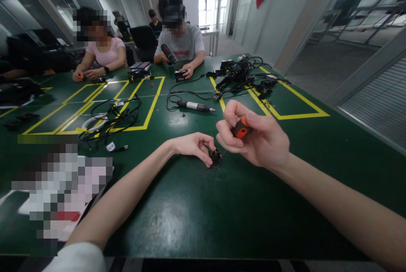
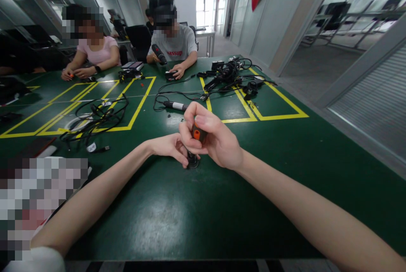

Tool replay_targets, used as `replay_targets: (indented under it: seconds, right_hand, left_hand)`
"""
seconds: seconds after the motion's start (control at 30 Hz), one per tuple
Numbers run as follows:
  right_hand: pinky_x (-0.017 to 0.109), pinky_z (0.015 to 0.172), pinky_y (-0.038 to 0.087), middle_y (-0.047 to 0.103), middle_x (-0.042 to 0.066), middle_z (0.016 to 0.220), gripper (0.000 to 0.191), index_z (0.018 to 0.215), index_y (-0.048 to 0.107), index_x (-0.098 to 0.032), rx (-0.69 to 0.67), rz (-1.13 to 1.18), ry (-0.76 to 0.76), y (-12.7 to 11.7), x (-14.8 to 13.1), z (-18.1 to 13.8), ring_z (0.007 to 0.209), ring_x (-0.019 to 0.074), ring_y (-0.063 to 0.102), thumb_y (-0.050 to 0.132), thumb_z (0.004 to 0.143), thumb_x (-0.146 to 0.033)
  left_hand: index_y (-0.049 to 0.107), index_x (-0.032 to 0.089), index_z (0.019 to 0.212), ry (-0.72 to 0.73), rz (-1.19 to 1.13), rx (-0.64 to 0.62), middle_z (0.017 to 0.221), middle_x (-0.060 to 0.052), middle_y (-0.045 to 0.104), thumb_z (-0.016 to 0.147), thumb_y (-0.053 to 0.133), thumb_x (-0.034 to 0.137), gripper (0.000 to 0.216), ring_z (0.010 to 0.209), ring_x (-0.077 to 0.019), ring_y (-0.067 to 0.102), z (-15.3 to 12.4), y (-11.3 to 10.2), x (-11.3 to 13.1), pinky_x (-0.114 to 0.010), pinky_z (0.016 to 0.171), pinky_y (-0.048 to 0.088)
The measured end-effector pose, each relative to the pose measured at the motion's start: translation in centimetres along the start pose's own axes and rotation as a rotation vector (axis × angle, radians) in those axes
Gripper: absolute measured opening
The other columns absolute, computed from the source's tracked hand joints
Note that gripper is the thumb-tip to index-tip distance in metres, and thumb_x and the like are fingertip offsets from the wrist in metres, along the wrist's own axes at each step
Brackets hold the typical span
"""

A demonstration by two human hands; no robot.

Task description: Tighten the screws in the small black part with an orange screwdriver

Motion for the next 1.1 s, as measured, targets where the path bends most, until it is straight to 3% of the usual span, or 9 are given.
replay_targets:
  seconds: [0.2,0.37,0.47,0.67,0.8,0.93,1.1]
  right_hand:
    - [0.026,0.044,0.033,0.049,-0.005,0.057,0.034,0.078,0.056,-0.02,-0.012,-0.028,0.001,0.32,-0.18,0.1,0.043,0.0114,0.04,0.058,0.097,-0.047]
    - [0.025,0.043,0.026,0.038,-0.007,0.054,0.04,0.074,0.054,-0.021,-0.002,-0.018,0.03,0.31,-0.08,0.09,0.043,0.0102,0.027,0.053,0.1,-0.052]
    - [0.024,0.043,0.023,0.036,-0.008,0.054,0.036,0.083,0.053,-0.022,-0.028,0.025,0.007,0.18,-0.05,-0.04,0.044,0.0101,0.023,0.056,0.097,-0.055]
    - [0.024,0.044,0.025,0.042,-0.008,0.056,0.024,0.087,0.051,-0.023,-0.043,0.047,-0.007,0.22,-0.11,-0.09,0.043,0.0102,0.028,0.057,0.097,-0.043]
    - [0.025,0.044,0.029,0.043,-0.005,0.057,0.038,0.073,0.055,-0.02,-0.006,-0.007,-0.005,0.29,-0.26,0.15,0.045,0.0112,0.035,0.053,0.1,-0.046]
    - [0.025,0.042,0.025,0.036,-0.006,0.053,0.046,0.069,0.054,-0.02,-0.005,-0.017,0.013,0.27,-0.16,0.18,0.043,0.0104,0.027,0.048,0.102,-0.052]
    - [0.024,0.042,0.023,0.035,-0.009,0.052,0.035,0.082,0.05,-0.022,-0.045,0.026,-0.024,0.14,0.04,0.01,0.041,0.0092,0.022,0.055,0.096,-0.054]
  left_hand:
    - [0.067,0.011,0.101,0.005,-0.012,0.038,0.092,-0.01,0.08,0.053,0.101,0.023,0.06,0.077,-0.0195,0.078,0.27,-0.43,-0.95,-0.035,0.077,0.064]
    - [0.068,0.01,0.099,-0.011,0.009,0.017,0.086,-0.008,0.08,0.058,0.099,0.022,0.052,0.074,-0.0188,0.078,0.11,-0.28,-0.52,-0.032,0.074,0.063]
    - [0.07,0.01,0.094,-0.016,0.001,0.01,0.085,-0.007,0.08,0.058,0.098,0.02,0.047,0.075,-0.0188,0.078,-0.01,-0.18,-0.14,-0.032,0.075,0.063]
    - [0.072,0.01,0.097,-0.018,-0.03,0.034,0.083,-0.006,0.08,0.056,0.099,0.018,0.05,0.076,-0.0192,0.079,0.12,-0.33,-0.59,-0.032,0.077,0.064]
    - [0.074,0.01,0.104,-0.027,-0.061,0.021,0.095,-0.009,0.081,0.057,0.099,0.019,0.054,0.08,-0.0188,0.079,0.16,-0.42,-0.76,-0.032,0.079,0.064]
    - [0.075,0.01,0.103,-0.001,-0.063,-0.017,0.093,-0.008,0.08,0.061,0.096,0.017,0.047,0.077,-0.0173,0.079,0.09,-0.27,-0.28,-0.028,0.076,0.064]
    - [0.072,0.012,0.104,0.016,-0.081,-0.003,0.089,-0.005,0.08,0.058,0.097,0.01,0.052,0.074,-0.0176,0.079,0.15,-0.08,-0.02,-0.026,0.071,0.064]
Point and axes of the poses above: each hand's wrist, its own z-axis towards the middle knuckle, its own y-axis out of the palm, x = y × z, the point moved 2 cm from there along z, towards the middle knuckle
